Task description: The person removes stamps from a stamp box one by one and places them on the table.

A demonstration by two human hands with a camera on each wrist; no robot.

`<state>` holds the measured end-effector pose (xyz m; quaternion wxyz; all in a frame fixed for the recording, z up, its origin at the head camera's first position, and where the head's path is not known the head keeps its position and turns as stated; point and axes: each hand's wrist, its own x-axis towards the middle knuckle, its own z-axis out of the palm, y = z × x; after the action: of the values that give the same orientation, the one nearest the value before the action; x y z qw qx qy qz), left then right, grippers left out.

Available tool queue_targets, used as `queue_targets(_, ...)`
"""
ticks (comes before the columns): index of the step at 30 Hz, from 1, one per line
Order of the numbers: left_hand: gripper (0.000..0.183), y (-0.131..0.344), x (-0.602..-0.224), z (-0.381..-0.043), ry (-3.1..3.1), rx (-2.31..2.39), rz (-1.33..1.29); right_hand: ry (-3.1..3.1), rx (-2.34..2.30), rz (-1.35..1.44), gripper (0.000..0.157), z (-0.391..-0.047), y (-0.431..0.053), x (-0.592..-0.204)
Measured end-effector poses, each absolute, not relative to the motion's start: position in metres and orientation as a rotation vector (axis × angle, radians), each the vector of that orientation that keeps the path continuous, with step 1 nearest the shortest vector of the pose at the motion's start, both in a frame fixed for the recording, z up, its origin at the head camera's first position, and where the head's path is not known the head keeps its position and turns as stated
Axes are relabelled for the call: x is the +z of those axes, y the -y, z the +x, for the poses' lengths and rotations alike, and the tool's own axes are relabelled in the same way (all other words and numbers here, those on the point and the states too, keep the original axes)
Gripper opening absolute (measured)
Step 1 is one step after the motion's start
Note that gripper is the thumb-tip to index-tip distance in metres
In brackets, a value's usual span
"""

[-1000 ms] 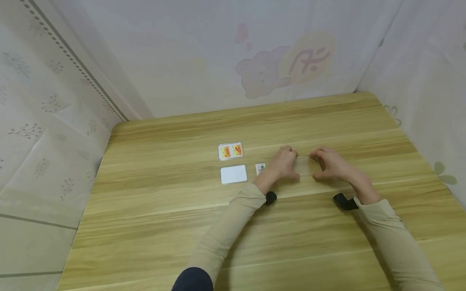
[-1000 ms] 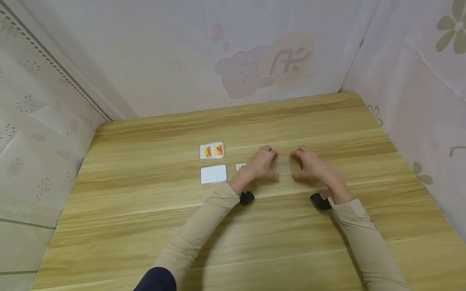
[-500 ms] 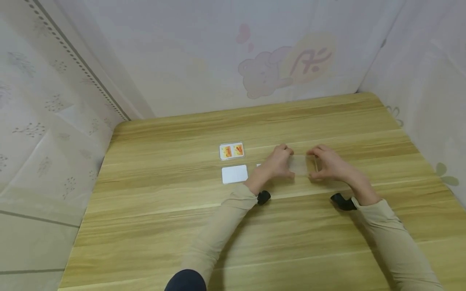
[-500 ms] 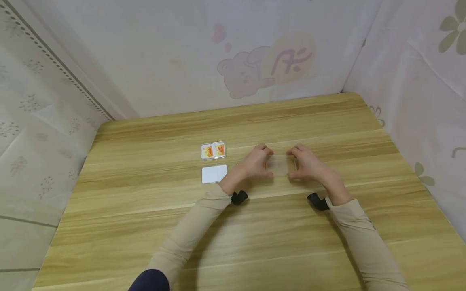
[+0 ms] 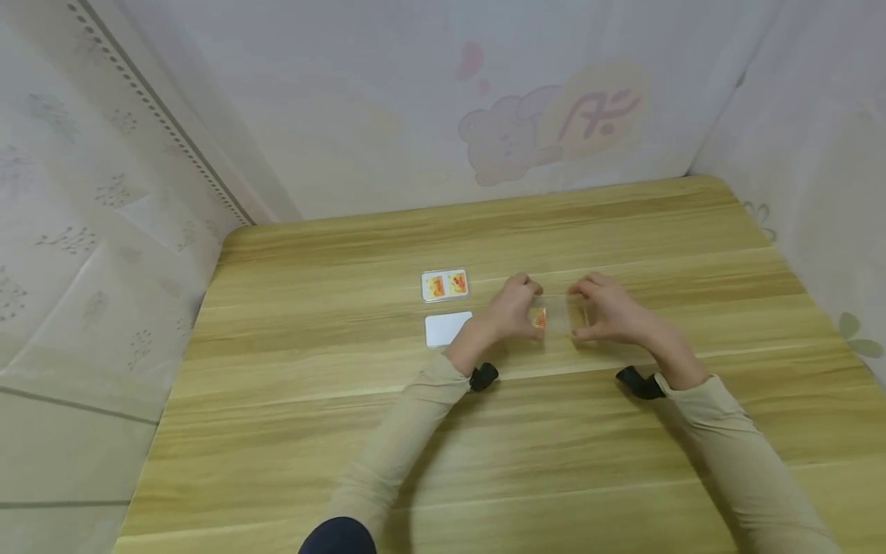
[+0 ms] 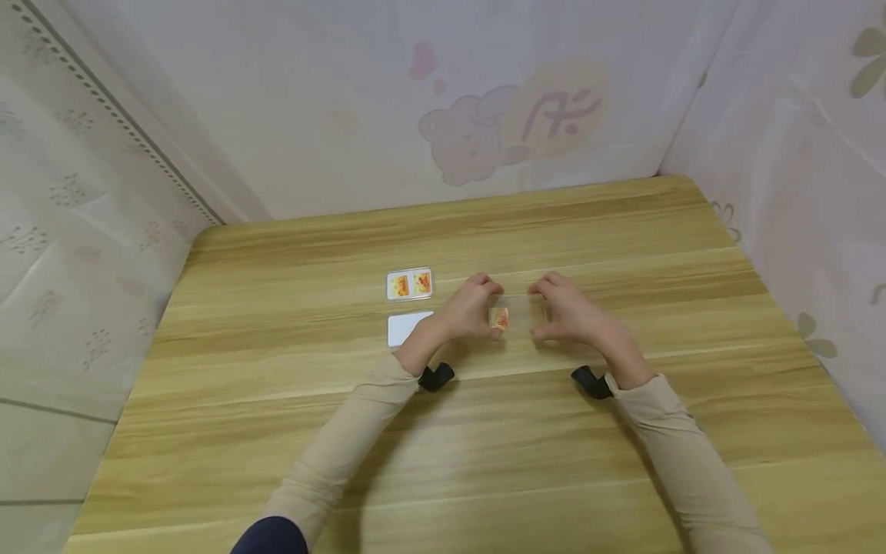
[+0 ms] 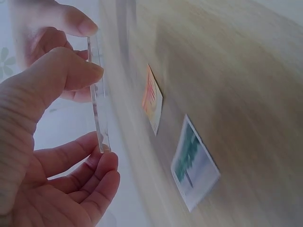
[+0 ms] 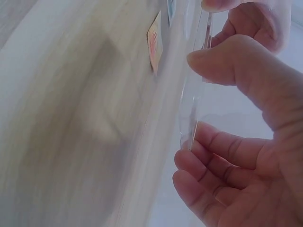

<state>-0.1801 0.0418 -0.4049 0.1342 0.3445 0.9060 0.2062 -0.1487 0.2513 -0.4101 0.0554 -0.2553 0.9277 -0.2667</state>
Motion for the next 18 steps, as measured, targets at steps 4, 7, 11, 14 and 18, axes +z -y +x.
queue_targets(4,0.069,-0.033,-0.404,-0.179,-2.631,0.609,0.972,-2.808,-0.807,-0.809,0.059,-0.151,-0.243,-0.408)
queue_targets(7,0.069,-0.027,-0.404,-0.178,-2.633,0.627,0.962,-2.811,-0.799,-0.812,0.060,-0.153,-0.237,-0.408)
queue_targets(11,0.068,-0.017,-0.402,-0.177,-2.630,0.659,0.933,-2.803,-0.784,-0.804,0.061,-0.154,-0.229,-0.407)
queue_targets(14,0.067,-0.010,-0.401,-0.175,-2.626,0.684,0.912,-2.788,-0.776,-0.801,0.061,-0.156,-0.222,-0.407)
queue_targets(18,0.067,0.000,-0.400,-0.173,-2.625,0.705,0.902,-2.772,-0.778,-0.806,0.063,-0.158,-0.213,-0.407)
